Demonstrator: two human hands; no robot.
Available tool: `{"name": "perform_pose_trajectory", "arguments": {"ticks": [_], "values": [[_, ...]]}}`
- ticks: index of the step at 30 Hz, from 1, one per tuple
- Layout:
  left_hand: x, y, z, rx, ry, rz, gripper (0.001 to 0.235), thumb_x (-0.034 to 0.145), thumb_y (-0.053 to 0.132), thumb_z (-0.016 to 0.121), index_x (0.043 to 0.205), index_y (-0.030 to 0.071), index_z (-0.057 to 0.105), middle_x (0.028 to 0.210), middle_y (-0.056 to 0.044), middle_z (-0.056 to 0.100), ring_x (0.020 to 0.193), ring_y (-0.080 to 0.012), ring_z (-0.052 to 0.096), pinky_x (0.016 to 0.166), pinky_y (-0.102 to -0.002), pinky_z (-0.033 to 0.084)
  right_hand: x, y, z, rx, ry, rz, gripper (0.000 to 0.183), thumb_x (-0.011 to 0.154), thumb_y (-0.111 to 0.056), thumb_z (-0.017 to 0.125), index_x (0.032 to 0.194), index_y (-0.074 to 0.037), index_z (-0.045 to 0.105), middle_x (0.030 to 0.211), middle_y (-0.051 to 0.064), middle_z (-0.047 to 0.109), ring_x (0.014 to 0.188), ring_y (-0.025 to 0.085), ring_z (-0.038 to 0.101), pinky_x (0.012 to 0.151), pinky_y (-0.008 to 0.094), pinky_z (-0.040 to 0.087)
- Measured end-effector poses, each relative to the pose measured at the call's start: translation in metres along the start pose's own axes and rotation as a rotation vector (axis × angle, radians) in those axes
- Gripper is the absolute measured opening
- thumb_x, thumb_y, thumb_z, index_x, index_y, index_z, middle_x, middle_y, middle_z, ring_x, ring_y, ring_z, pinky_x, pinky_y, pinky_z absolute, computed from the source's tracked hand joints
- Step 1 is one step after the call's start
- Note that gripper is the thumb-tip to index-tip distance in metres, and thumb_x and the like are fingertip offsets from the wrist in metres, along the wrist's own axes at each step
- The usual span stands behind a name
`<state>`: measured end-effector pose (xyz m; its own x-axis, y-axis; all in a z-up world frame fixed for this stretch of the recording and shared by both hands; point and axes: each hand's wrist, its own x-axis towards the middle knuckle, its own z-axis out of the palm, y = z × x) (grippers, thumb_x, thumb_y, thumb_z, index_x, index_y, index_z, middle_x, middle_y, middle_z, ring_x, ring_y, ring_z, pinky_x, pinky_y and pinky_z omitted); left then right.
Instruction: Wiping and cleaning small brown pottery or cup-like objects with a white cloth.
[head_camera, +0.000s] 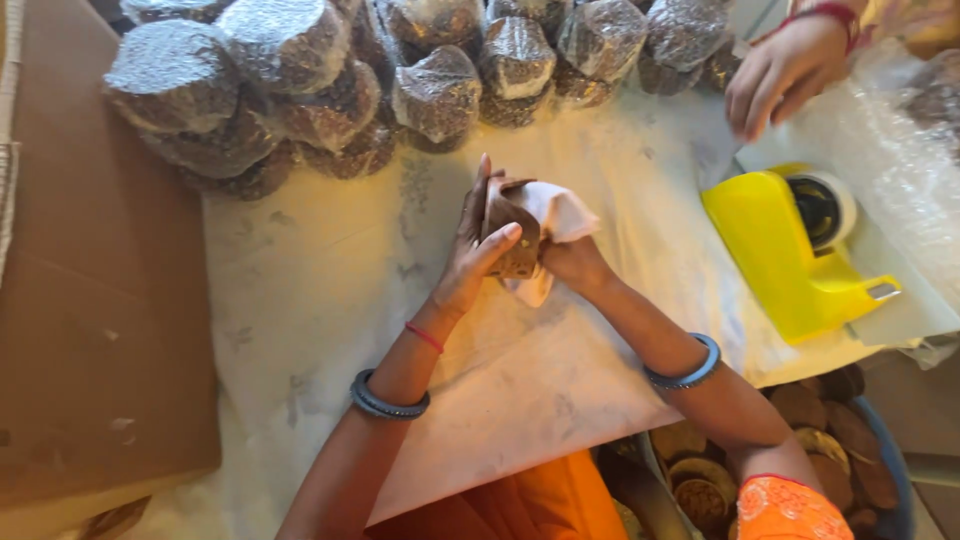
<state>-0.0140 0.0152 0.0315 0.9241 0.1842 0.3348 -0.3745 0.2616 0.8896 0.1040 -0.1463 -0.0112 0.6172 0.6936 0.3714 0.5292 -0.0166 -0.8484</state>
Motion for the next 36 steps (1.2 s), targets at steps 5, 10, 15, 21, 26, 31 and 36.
{"name": "perform_pose_trajectory", "arguments": {"ticks": [5, 10, 15, 21, 26, 31, 36], "values": [[0.003, -0.009, -0.011, -0.203, -0.015, -0.119, 0.093, 0.097, 0.038, 0.066, 0.169, 0.013, 0.013, 0.155, -0.009, 0.042, 0.144, -0.0227, 0.043, 0.12, -0.038, 0.035, -0.017, 0.012, 0.005, 0.347, 0.145, 0.134, 0.057, 0.086, -0.001, 0.061, 0.141, -0.006, 0.05, 0.134, 0.005, 0.061, 0.125, 0.014, 0.06, 0.103, 0.032, 0.051], [0.007, 0.003, -0.015, -0.515, 0.026, -0.294, 0.087, 0.093, 0.043, 0.06, 0.164, 0.016, 0.018, 0.143, -0.009, 0.054, 0.13, -0.022, 0.055, 0.109, -0.041, 0.048, -0.002, -0.064, 0.005, 0.033, 0.035, -0.076, 0.055, 0.079, 0.002, 0.067, 0.132, -0.007, 0.053, 0.126, 0.007, 0.062, 0.117, 0.019, 0.063, 0.096, 0.033, 0.054], [0.007, -0.016, -0.023, -0.51, 0.029, -0.294, 0.082, 0.1, 0.043, 0.06, 0.166, 0.01, 0.026, 0.145, -0.008, 0.054, 0.13, -0.0185, 0.055, 0.11, -0.037, 0.046, 0.002, -0.087, 0.003, -0.723, 0.109, -0.409, 0.041, 0.079, -0.005, 0.079, 0.12, -0.01, 0.074, 0.129, 0.01, 0.068, 0.115, 0.028, 0.067, 0.096, 0.036, 0.058], [0.001, 0.0, -0.011, -0.155, 0.028, -0.115, 0.083, 0.1, 0.038, 0.059, 0.167, 0.008, 0.023, 0.149, -0.007, 0.051, 0.137, -0.0168, 0.049, 0.117, -0.032, 0.038, 0.003, -0.115, 0.005, -0.856, 0.043, -0.275, 0.042, 0.072, -0.016, 0.081, 0.112, -0.006, 0.073, 0.12, 0.015, 0.067, 0.105, 0.035, 0.065, 0.078, 0.044, 0.055], [0.001, 0.007, -0.011, -0.038, 0.035, -0.068, 0.086, 0.097, 0.037, 0.062, 0.167, 0.007, 0.021, 0.148, -0.011, 0.053, 0.136, -0.0204, 0.05, 0.116, -0.035, 0.04, 0.003, -0.076, -0.002, -0.393, -0.207, -0.134, 0.042, 0.069, -0.02, 0.079, 0.107, -0.003, 0.07, 0.105, 0.015, 0.07, 0.094, 0.029, 0.069, 0.081, 0.039, 0.055], [0.002, 0.01, -0.012, -0.112, 0.057, -0.095, 0.088, 0.095, 0.039, 0.061, 0.167, 0.008, 0.019, 0.148, -0.01, 0.051, 0.134, -0.021, 0.051, 0.113, -0.036, 0.043, 0.005, -0.06, -0.003, 0.247, -0.195, 0.034, 0.036, 0.087, -0.022, 0.081, 0.114, -0.001, 0.071, 0.103, 0.012, 0.068, 0.097, 0.017, 0.062, 0.086, 0.032, 0.053], [0.002, -0.012, -0.011, -0.079, -0.016, -0.085, 0.084, 0.103, 0.04, 0.057, 0.169, 0.008, 0.016, 0.157, -0.009, 0.045, 0.143, -0.0201, 0.045, 0.121, -0.034, 0.035, 0.011, -0.087, 0.007, 0.096, 0.114, -0.292, 0.033, 0.094, -0.014, 0.075, 0.123, 0.0, 0.067, 0.129, 0.015, 0.067, 0.125, 0.026, 0.064, 0.107, 0.036, 0.051]]}}
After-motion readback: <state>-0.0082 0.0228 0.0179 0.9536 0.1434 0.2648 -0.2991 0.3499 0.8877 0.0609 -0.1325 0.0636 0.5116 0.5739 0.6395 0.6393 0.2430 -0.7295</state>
